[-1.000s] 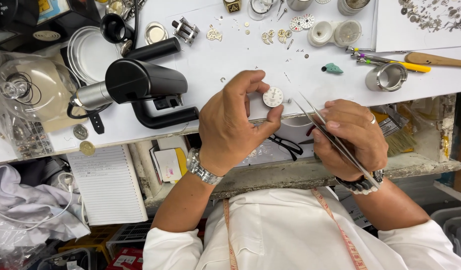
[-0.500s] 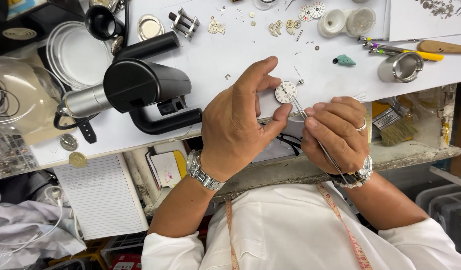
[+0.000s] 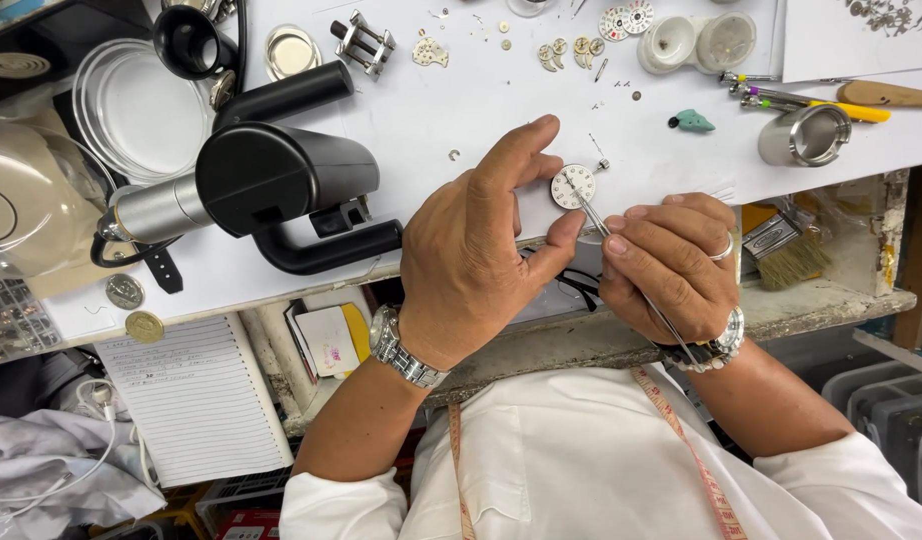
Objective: A person uses tweezers to carefully assemble tiny internal components of a watch movement on a workbench.
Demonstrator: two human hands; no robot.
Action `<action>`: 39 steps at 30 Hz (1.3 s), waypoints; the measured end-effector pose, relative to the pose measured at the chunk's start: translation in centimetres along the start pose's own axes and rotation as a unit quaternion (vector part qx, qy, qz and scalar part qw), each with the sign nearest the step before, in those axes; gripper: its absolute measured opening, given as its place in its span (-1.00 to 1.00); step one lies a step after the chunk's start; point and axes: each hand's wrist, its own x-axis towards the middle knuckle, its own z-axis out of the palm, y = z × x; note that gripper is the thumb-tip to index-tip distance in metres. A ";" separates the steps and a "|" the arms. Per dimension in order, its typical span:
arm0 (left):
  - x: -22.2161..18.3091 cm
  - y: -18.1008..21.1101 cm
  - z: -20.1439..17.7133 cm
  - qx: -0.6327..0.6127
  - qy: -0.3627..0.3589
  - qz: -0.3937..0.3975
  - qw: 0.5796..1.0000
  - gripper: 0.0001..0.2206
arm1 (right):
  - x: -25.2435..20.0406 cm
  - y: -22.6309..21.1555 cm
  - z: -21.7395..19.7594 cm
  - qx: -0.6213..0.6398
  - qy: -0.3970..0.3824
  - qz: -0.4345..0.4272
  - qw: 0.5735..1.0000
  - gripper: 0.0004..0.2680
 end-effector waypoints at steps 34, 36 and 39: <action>1.8 0.5 -0.1 0.107 0.058 0.201 0.972 -0.95 | 0.2 0.2 0.1 -0.012 0.011 -0.012 1.000 -0.90; 1.8 0.5 -0.1 0.126 0.053 0.198 0.971 -0.94 | 0.1 0.2 0.0 -0.007 0.000 -0.008 1.000 -0.91; 1.8 0.4 0.0 0.121 0.046 0.197 0.972 -0.94 | 0.2 0.2 -0.1 -0.006 -0.002 -0.007 1.000 -0.91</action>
